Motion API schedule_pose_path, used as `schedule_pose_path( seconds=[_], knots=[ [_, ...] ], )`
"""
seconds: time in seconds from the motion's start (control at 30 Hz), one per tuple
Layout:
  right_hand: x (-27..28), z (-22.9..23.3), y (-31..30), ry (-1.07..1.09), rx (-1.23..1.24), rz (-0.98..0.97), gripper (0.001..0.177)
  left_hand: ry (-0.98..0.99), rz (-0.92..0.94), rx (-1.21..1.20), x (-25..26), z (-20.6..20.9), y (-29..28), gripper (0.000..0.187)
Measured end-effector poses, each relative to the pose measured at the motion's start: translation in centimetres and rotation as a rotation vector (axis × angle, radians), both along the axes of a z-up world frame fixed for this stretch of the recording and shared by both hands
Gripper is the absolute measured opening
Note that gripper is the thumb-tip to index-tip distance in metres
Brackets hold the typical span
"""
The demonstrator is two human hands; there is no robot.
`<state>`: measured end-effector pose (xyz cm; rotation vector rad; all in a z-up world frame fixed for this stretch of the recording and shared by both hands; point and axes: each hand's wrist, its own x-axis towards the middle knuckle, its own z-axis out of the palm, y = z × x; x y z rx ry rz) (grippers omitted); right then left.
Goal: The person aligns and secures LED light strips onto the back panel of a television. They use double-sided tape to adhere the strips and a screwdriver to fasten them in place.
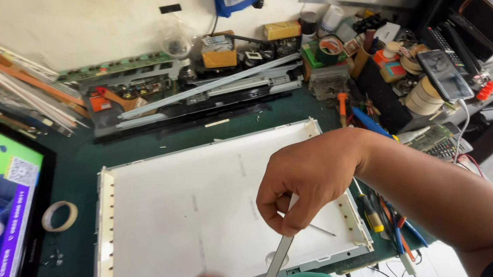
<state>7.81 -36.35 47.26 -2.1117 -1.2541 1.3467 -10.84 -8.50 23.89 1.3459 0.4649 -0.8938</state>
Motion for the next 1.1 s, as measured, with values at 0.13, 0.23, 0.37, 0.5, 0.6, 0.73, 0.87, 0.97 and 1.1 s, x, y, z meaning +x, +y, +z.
schedule_pose_path(
  seconds=[0.13, 0.23, 0.37, 0.5, 0.6, 0.73, 0.87, 0.97, 1.1],
  knots=[
    [-1.3, 0.8, 1.9, -0.066, -0.04, 0.057, 0.013, -0.805, 0.134, -0.395, 1.9, 6.8, -7.6, 0.061],
    [-1.3, 1.1, 2.0, -0.118, -0.043, 0.094, 0.014, -0.657, 0.268, -0.207, 2.1, 11.6, -10.6, 0.018],
    [-0.9, 0.8, 0.8, -0.095, -0.024, 0.02, 0.021, -0.461, 0.183, 0.115, 2.2, 15.1, -10.3, 0.015],
    [-0.9, -0.7, -0.6, 0.03, 0.075, -0.101, 0.028, -0.558, 0.131, 0.28, 2.7, 14.6, -9.9, 0.016],
    [0.0, -3.5, -1.9, -0.071, 0.245, -0.079, 0.041, -0.552, 0.164, 0.158, 3.3, 12.8, -9.5, 0.016],
    [0.1, -4.6, -2.7, 0.156, 0.411, -0.105, 0.056, -0.461, 0.174, 0.128, 3.6, 13.2, -9.8, 0.021],
    [0.2, -8.1, -2.9, 0.353, 0.538, -0.254, 0.047, -0.496, 0.234, 0.073, 4.0, 12.6, -9.6, 0.038],
    [-0.5, -11.0, -1.9, 0.434, 0.629, -0.441, 0.047, -0.587, 0.136, 0.097, 4.3, 10.7, -8.7, 0.036],
    [-1.2, -16.7, -0.2, 0.49, 0.817, -0.639, 0.052, -0.453, 0.161, 0.117, 6.0, 7.2, -8.1, 0.039]
  ],
)
